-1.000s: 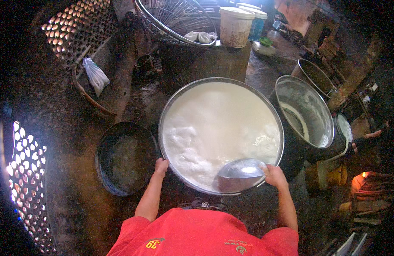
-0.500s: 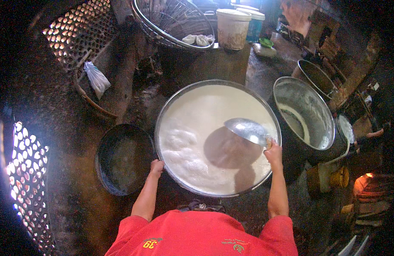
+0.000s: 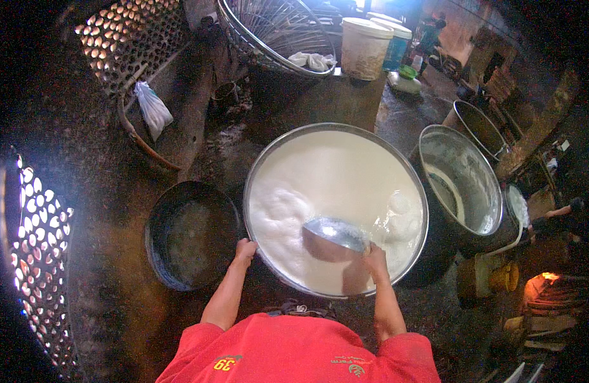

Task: The person uses a large metal ladle to skim foam from the surface of white liquid in a large vat and transfers it into a smaller nearby container. They repeat this action multiple times while moving between different vats.

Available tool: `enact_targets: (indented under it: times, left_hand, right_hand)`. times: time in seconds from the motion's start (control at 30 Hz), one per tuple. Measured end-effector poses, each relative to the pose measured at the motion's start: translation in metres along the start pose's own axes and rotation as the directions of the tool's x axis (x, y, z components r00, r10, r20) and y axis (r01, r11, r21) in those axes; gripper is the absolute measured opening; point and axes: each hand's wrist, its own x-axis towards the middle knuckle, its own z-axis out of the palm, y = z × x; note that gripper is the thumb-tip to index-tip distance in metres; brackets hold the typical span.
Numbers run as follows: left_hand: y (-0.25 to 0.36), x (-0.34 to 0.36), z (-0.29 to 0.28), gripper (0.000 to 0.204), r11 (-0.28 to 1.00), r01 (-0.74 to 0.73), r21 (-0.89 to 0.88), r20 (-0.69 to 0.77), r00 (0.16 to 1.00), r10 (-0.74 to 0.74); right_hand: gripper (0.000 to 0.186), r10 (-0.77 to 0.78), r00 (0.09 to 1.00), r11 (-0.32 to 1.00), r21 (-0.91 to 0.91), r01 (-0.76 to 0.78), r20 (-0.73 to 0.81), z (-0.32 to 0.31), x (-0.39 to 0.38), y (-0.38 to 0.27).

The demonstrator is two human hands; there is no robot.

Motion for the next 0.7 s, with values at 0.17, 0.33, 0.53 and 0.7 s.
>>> enact_targets:
  times: [0.17, 0.33, 0.53, 0.7]
  left_hand:
    - [0.003, -0.003, -0.004, 0.032, 0.998, -0.024, 0.053, 0.019, 1.000, 0.023]
    - [0.003, -0.003, -0.004, 0.030, 0.999, -0.028, 0.043, 0.034, 0.999, 0.027]
    - [0.014, -0.016, -0.011, 0.028, 1.000, 0.006, -0.013, 0.126, 0.992, -0.004]
    - [-0.003, -0.003, -0.009, 0.030, 0.994, -0.101, -0.038, 0.125, 0.987, 0.105]
  right_hand:
    - [0.048, -0.061, 0.998, 0.995, -0.076, 0.061, -0.007, 0.037, -0.030, -0.019]
    - [0.055, 0.069, 0.989, 0.997, 0.024, -0.073, 0.128, 0.031, -0.069, -0.085]
    - [0.069, 0.240, 0.937, 0.950, 0.139, -0.281, 0.254, -0.012, -0.091, -0.168]
    - [0.066, 0.129, 0.963, 0.990, 0.027, -0.140, 0.238, -0.059, -0.049, -0.244]
